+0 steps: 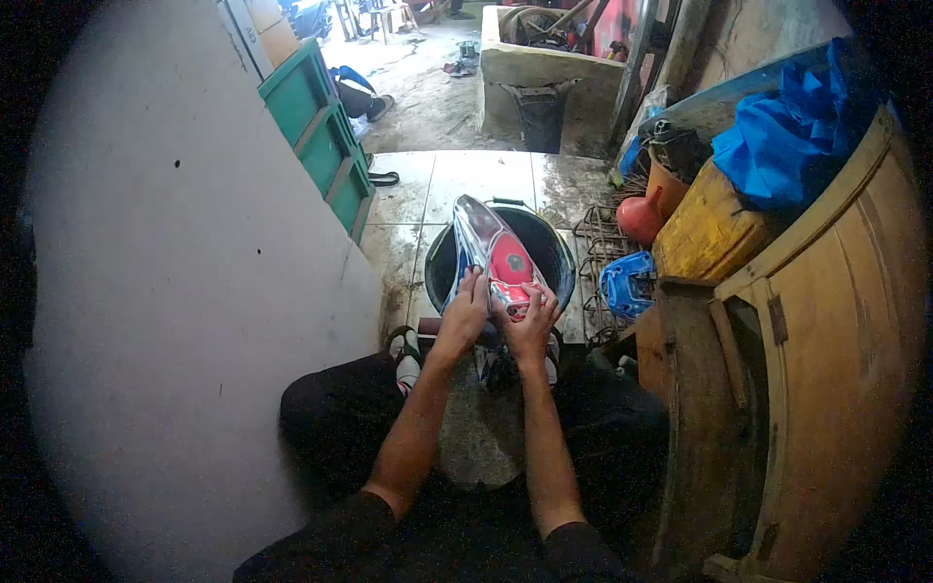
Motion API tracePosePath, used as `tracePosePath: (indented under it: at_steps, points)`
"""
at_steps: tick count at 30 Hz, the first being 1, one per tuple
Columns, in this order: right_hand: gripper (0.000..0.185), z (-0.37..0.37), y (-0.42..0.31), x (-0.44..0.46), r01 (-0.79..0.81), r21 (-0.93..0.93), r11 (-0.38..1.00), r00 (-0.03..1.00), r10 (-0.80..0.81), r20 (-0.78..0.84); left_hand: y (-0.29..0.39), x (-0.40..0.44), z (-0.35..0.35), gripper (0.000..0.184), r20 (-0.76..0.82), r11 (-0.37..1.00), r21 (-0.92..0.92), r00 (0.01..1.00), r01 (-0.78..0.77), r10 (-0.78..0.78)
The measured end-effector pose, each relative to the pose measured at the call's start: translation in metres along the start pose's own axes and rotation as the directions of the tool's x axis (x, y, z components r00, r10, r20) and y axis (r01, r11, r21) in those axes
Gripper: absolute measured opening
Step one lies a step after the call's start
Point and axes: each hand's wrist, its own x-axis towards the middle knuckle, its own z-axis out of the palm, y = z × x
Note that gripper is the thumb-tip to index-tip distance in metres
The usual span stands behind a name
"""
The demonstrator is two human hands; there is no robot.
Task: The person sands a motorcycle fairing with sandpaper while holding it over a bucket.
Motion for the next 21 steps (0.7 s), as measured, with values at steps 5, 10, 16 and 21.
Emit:
tracePosePath:
  at_steps: [5, 10, 16, 21]
  points:
    - [0.066, -0.003, -0.002, -0.002, 0.027, -0.022, 0.999, 0.999, -0.027, -0.018, -0.006, 0.001, -0.02, 0.064, 0.022, 0.929, 0.217, 0.95, 0.299, -0.31]
    - [0.069, -0.001, 0.003, 0.0, 0.034, 0.024, 0.999, 0.999, -0.033, -0.003, 0.027, -0.013, -0.029, 0.06, 0.228, 0.969, 0.17, 0.949, 0.18, -0.216]
    - [0.07, -0.001, 0.005, 0.0, 0.028, -0.006, 1.0, 1.0, -0.028, -0.005, -0.004, 0.004, -0.024, 0.053, -0.056, 0.948, 0.214, 0.972, 0.236, -0.229]
    - [0.069, -0.001, 0.002, 0.0, 0.018, -0.003, 1.0, 1.0, -0.018, -0.001, -0.008, -0.001, -0.03, 0.05, 0.085, 0.975, 0.196, 0.989, 0.101, -0.119]
